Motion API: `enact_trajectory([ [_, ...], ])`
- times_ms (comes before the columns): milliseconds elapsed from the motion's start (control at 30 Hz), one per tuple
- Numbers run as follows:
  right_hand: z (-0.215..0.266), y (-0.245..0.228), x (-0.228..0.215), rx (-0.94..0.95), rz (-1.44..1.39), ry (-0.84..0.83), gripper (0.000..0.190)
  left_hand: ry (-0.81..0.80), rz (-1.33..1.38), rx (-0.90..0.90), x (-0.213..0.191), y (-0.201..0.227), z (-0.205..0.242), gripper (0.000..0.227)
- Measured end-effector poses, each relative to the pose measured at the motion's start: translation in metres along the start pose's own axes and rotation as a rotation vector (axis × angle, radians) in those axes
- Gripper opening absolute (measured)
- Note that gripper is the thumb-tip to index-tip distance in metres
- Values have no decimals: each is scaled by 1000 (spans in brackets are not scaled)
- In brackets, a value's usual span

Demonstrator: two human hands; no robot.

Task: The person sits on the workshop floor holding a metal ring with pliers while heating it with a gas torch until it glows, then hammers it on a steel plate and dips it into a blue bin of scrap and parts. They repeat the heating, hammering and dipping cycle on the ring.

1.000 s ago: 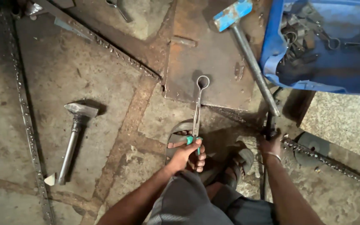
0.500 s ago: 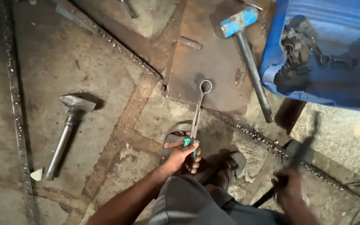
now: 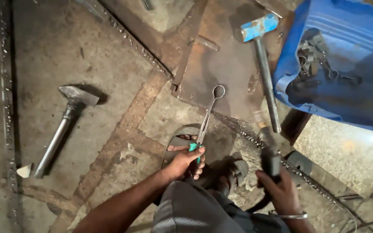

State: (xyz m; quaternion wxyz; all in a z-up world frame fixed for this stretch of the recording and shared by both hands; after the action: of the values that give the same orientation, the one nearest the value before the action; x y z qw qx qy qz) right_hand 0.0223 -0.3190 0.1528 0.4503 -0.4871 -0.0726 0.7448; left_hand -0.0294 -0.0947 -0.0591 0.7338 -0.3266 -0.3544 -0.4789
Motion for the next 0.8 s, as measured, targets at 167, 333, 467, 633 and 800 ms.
enact_trajectory([
  [167,-18,-30,29,-14,276,-267,45,44,-43,-18,-4,3,4,42],
  [333,-28,-12,33,85,140,-251,59,64,-163,5,1,7,14,43],
  [467,-23,-27,33,110,215,-221,60,64,-122,23,6,8,17,41],
  [633,-25,-37,35,78,325,-219,58,78,-122,7,6,8,17,42],
  [800,-29,-31,40,63,298,-244,60,77,-112,21,6,8,18,42],
])
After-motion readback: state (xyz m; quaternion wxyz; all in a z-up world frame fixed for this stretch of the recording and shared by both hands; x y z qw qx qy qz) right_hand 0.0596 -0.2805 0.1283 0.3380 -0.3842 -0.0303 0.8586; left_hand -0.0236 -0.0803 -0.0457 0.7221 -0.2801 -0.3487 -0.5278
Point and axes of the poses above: each hand's wrist, its own z-axis away from the middle knuckle, its own x-axis out of the palm, y = z × x, the point moved 9 cm from there along -z, towards the middle knuckle, and after that the axes turned 8 degrees about -x, right-handed, at the moved point
